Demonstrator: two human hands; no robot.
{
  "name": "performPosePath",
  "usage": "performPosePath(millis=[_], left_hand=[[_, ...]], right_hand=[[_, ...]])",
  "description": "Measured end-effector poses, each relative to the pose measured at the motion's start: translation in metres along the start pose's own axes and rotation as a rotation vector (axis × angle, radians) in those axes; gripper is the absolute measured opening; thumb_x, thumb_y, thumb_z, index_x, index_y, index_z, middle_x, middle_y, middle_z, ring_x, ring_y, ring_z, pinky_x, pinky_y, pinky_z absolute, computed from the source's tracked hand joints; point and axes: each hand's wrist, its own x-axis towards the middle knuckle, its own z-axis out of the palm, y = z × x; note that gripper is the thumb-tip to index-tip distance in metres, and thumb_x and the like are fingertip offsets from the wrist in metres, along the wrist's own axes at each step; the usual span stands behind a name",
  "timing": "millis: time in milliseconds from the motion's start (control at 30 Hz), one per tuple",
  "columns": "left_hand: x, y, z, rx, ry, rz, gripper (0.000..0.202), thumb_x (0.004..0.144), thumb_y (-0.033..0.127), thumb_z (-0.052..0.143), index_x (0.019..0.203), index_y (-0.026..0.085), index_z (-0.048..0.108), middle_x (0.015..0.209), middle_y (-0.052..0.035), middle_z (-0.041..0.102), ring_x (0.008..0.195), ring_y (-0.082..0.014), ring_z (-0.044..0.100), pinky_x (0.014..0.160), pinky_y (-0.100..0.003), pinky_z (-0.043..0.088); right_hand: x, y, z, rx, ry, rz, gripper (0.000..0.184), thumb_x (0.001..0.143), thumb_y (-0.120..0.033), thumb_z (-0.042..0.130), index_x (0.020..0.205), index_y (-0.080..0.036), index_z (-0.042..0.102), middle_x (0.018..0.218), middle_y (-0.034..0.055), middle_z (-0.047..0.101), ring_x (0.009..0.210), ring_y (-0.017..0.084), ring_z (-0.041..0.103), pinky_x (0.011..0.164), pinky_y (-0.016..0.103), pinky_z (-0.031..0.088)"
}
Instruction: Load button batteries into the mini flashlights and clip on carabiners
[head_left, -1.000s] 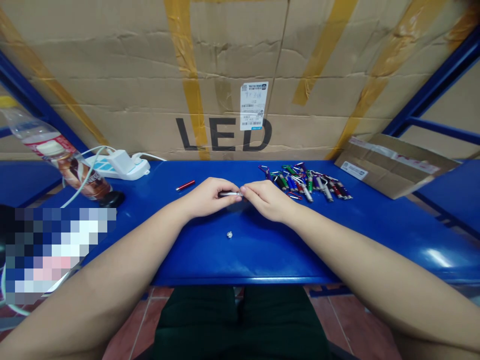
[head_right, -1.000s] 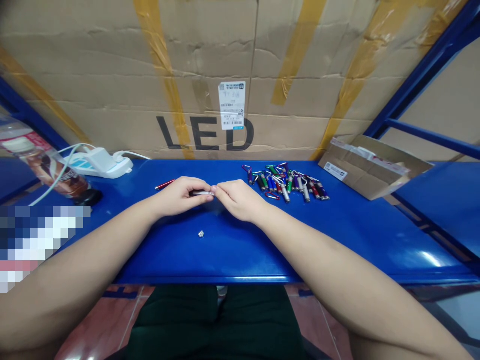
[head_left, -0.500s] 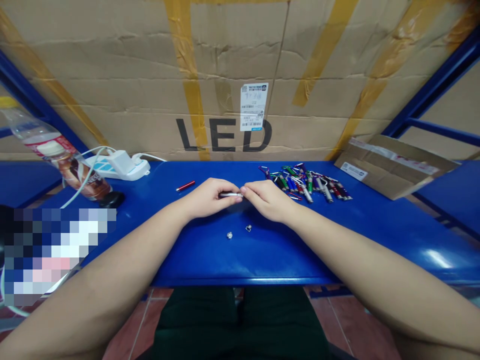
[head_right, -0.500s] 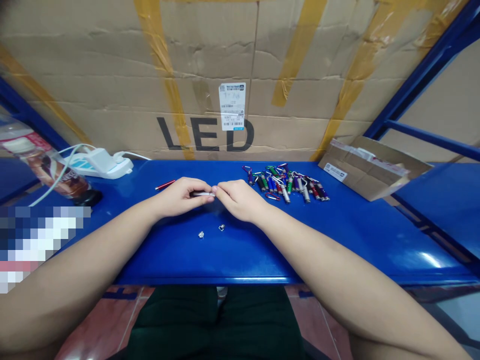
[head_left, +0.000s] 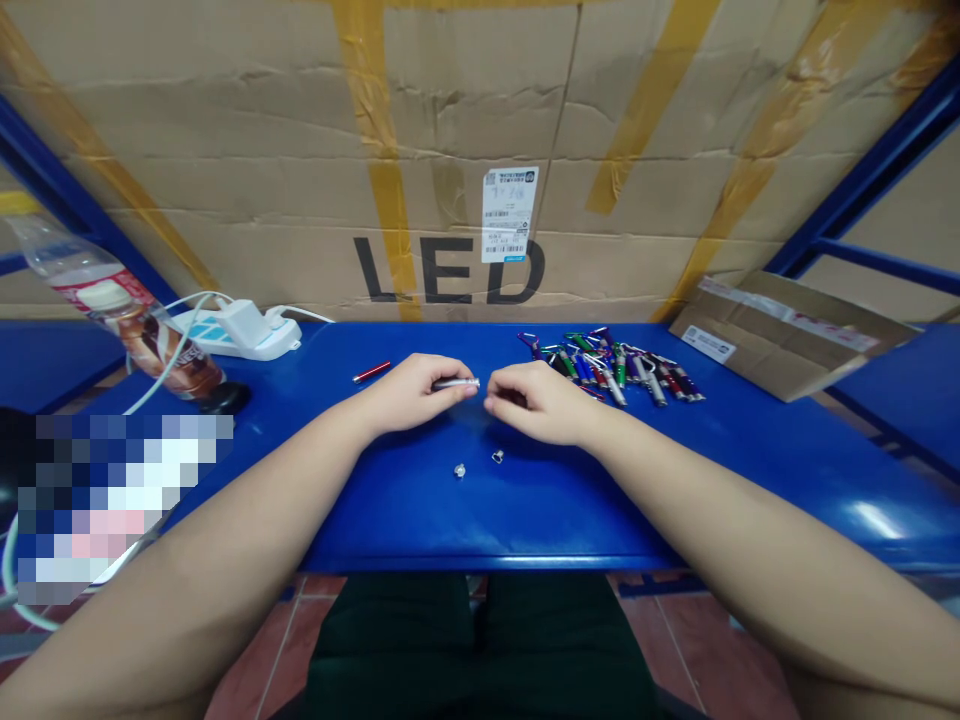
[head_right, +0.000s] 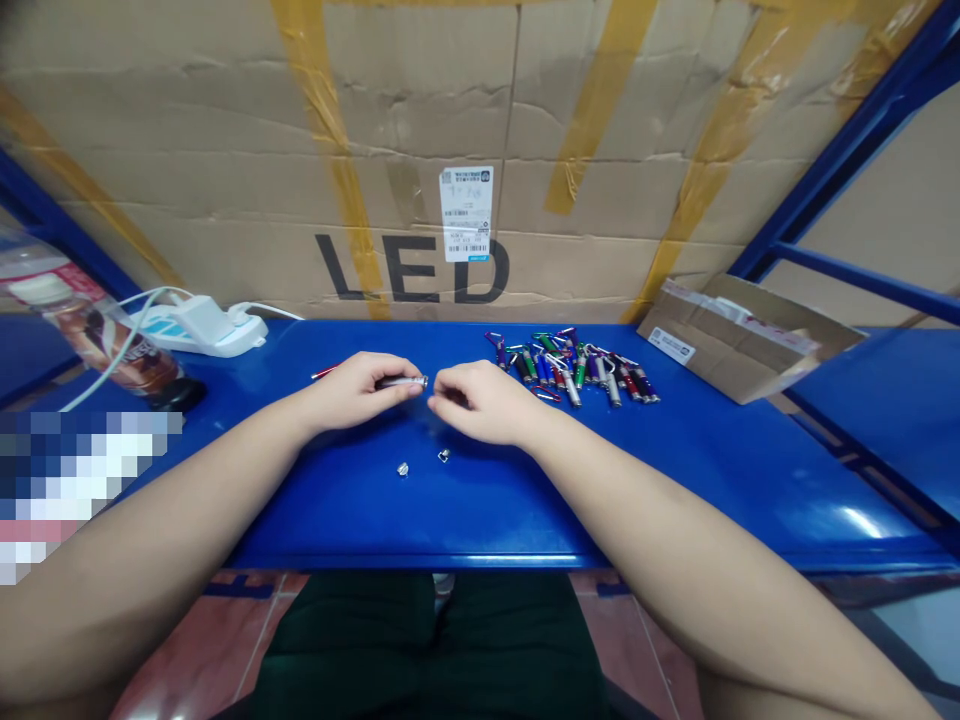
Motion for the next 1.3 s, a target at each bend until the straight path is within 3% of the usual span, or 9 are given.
performPosePath(millis=[133,367,500,667,900,1000,1200,1300], left_hand=[[-0.001,-0.002,-0.003,0.019,0.027,-0.026,0.036,0.100,0.050,0.056,0.101,0.017,0.071,0.095,-0.0041,0.076,0.088,-0.0201,0.069,0.080,-0.031,0.051],[-0.001,-0.005,-0.002,0.013,0.048,-0.033,0.032,0.103,0.046,0.052,0.109,0.019,0.069,0.101,-0.0048,0.075,0.093,-0.0205,0.069,0.085,-0.033,0.053],[-0.002,-0.005,-0.002,-0.037,0.056,-0.022,0.029,0.100,0.044,0.057,0.112,0.020,0.068,0.103,-0.0043,0.074,0.092,-0.0196,0.068,0.083,-0.032,0.053],[-0.002,-0.004,-0.001,-0.027,0.071,0.008,0.028,0.098,0.044,0.061,0.107,0.019,0.070,0.104,-0.0054,0.074,0.092,-0.0192,0.068,0.086,-0.033,0.053],[-0.001,-0.002,0.001,-0.021,0.069,0.054,0.028,0.096,0.044,0.065,0.101,0.018,0.074,0.100,-0.0064,0.075,0.091,-0.0195,0.068,0.084,-0.031,0.052],[-0.001,0.000,0.002,-0.025,0.062,0.058,0.030,0.096,0.045,0.065,0.102,0.018,0.075,0.099,-0.0063,0.075,0.090,-0.0196,0.068,0.082,-0.031,0.052],[0.000,0.001,0.004,0.001,0.058,0.075,0.033,0.100,0.045,0.058,0.106,0.017,0.074,0.100,-0.0064,0.076,0.091,-0.0193,0.068,0.086,-0.030,0.052],[0.001,0.003,0.004,0.018,0.049,0.079,0.035,0.102,0.046,0.054,0.106,0.017,0.074,0.101,-0.0066,0.076,0.092,-0.0197,0.069,0.087,-0.030,0.052]], right_hand=[[-0.005,-0.006,-0.008,0.053,-0.200,-0.112,0.014,0.088,-0.030,0.072,0.090,-0.017,0.072,0.082,0.0026,0.066,0.076,0.016,0.060,0.073,0.028,0.045],[-0.005,-0.013,-0.007,0.092,-0.471,0.012,0.015,0.083,-0.028,0.081,0.093,-0.017,0.077,0.075,-0.0010,0.068,0.066,0.012,0.061,0.066,0.025,0.046],[-0.005,-0.016,-0.007,0.121,-0.494,0.078,0.006,0.085,-0.022,0.075,0.082,-0.017,0.074,0.069,-0.0023,0.066,0.062,0.011,0.061,0.061,0.023,0.044],[-0.007,-0.013,-0.011,0.136,-0.383,0.102,0.004,0.077,-0.015,0.073,0.079,-0.017,0.070,0.066,-0.0035,0.065,0.059,0.011,0.060,0.059,0.022,0.047],[-0.007,0.004,-0.006,0.429,0.100,0.185,0.018,0.079,-0.029,0.075,0.092,-0.018,0.072,0.081,0.0027,0.075,0.072,0.016,0.070,0.072,0.030,0.058],[-0.004,0.006,-0.002,0.466,0.238,0.182,0.020,0.081,-0.033,0.077,0.092,-0.018,0.071,0.089,0.0052,0.077,0.080,0.019,0.073,0.079,0.034,0.060],[0.001,0.002,0.000,0.237,0.319,-0.015,0.009,0.087,-0.028,0.072,0.087,-0.020,0.077,0.092,0.0078,0.076,0.087,0.021,0.071,0.081,0.036,0.059],[0.001,0.001,0.000,0.262,0.322,0.009,0.011,0.087,-0.030,0.073,0.088,-0.020,0.078,0.090,0.0078,0.076,0.083,0.020,0.071,0.078,0.035,0.059]])
